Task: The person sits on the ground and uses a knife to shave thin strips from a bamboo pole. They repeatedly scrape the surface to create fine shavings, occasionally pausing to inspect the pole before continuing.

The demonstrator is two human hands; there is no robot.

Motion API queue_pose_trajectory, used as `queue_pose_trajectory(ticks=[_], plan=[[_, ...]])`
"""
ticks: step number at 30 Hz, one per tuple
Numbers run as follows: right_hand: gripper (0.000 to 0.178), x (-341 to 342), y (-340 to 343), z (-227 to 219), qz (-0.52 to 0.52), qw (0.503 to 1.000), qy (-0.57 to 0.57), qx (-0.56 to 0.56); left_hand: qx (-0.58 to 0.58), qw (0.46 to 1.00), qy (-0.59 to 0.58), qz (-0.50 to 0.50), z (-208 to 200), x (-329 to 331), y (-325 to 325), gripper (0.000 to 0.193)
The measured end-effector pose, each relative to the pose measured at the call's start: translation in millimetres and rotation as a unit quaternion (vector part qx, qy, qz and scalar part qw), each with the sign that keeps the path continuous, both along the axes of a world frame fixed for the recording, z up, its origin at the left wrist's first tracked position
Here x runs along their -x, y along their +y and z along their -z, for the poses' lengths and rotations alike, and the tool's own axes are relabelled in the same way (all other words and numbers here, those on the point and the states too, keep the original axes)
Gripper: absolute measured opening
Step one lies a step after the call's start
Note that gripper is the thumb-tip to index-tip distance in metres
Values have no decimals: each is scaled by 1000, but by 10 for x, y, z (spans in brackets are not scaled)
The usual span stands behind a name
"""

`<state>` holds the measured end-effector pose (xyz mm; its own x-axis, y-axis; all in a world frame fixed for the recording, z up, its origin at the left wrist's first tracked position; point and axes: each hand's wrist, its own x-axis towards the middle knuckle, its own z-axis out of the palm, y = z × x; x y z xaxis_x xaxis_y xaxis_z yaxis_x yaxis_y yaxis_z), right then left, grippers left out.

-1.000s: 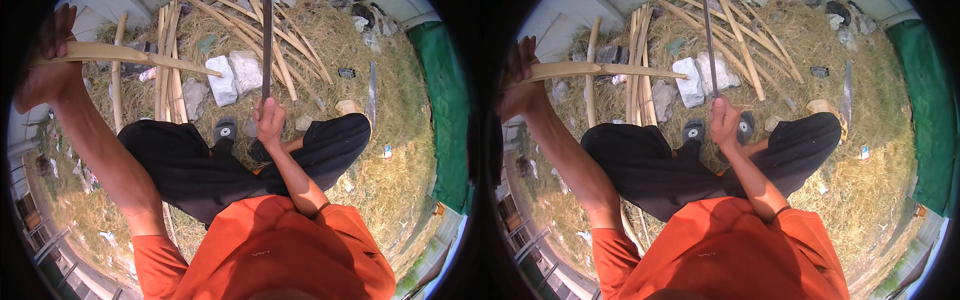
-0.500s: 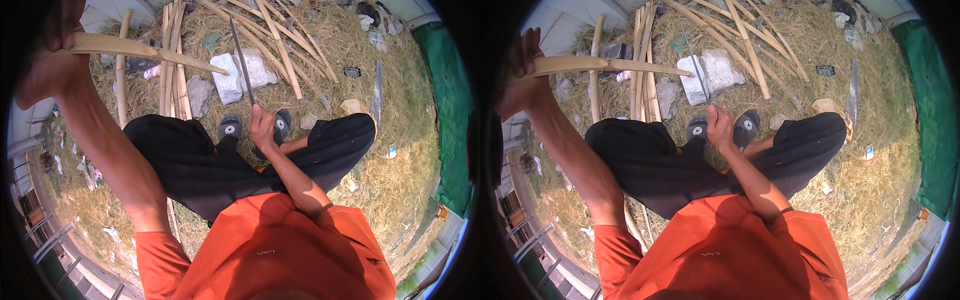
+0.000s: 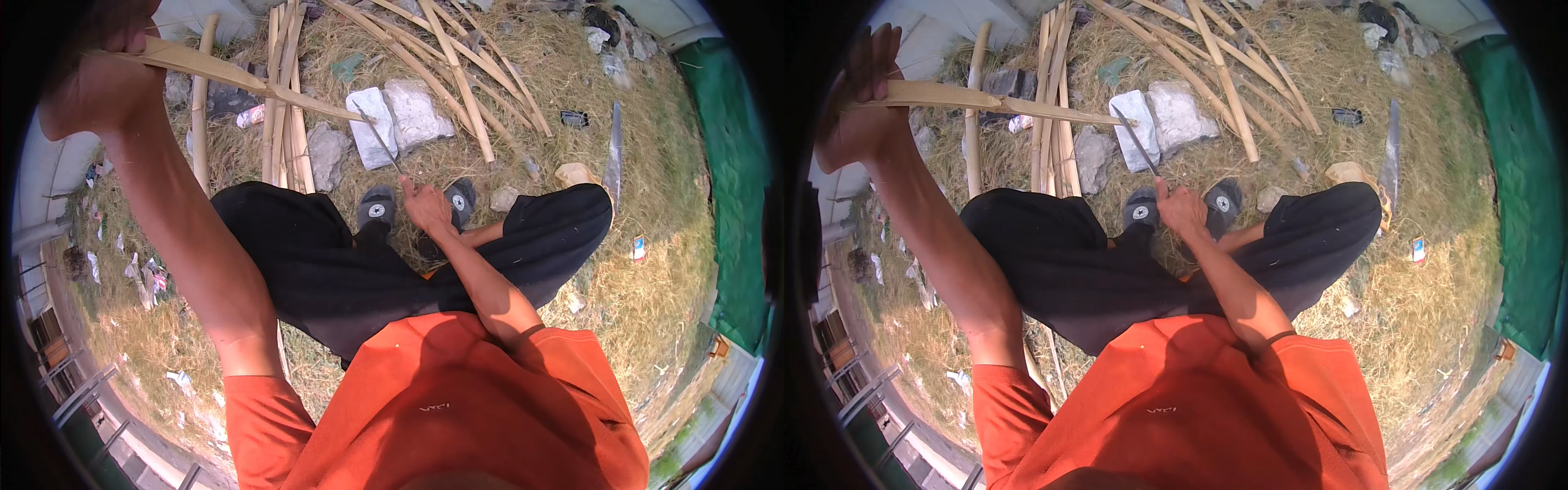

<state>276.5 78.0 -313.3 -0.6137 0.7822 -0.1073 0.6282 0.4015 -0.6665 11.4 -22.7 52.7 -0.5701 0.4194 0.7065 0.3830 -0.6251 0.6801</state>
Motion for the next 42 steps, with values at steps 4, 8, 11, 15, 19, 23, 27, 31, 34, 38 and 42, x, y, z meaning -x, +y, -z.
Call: queue_pose_trajectory(ticks=[4, 8, 11, 15, 19, 23, 27, 31, 34, 38, 42], plan=[[68, 202, 190, -13, 45, 986, -69, 143, 64, 981, 56, 174, -7, 510, -168, 16], [70, 272, 274, -768, 38, 952, 212, 217, 66, 987, -33, 143, 36, 585, -332, 17], [67, 275, 181, -954, 10, 939, 308, 152, 61, 986, -32, 153, -12, 644, -324, 16], [73, 121, 113, -57, 13, 988, -110, 109, 47, 977, -35, 205, 22, 432, -197, 13], [74, 156, 6, -158, 58, 959, -100, 261, 52, 964, 8, 260, -48, 405, -86, 14], [67, 153, 53, -675, -17, 976, 12, 217, 61, 964, -4, 258, -8, 450, -243, 15], [60, 60, -26, -1009, -52, 932, 257, 251, 57, 973, 44, 219, 75, 424, -226, 16], [71, -69, -180, 351, 3, 996, -89, 30, 57, 964, 26, 257, 12, 443, -131, 16], [73, -71, -181, 298, 16, 979, -94, 179, 74, 962, 9, 264, -20, 449, -179, 16], [70, -136, -17, 164, 54, 873, -9, 485, 72, 967, -17, 246, -15, 498, -209, 19], [62, -49, 1, -571, 31, 905, 200, 374, 48, 983, -29, 173, 69, 387, -177, 20]])
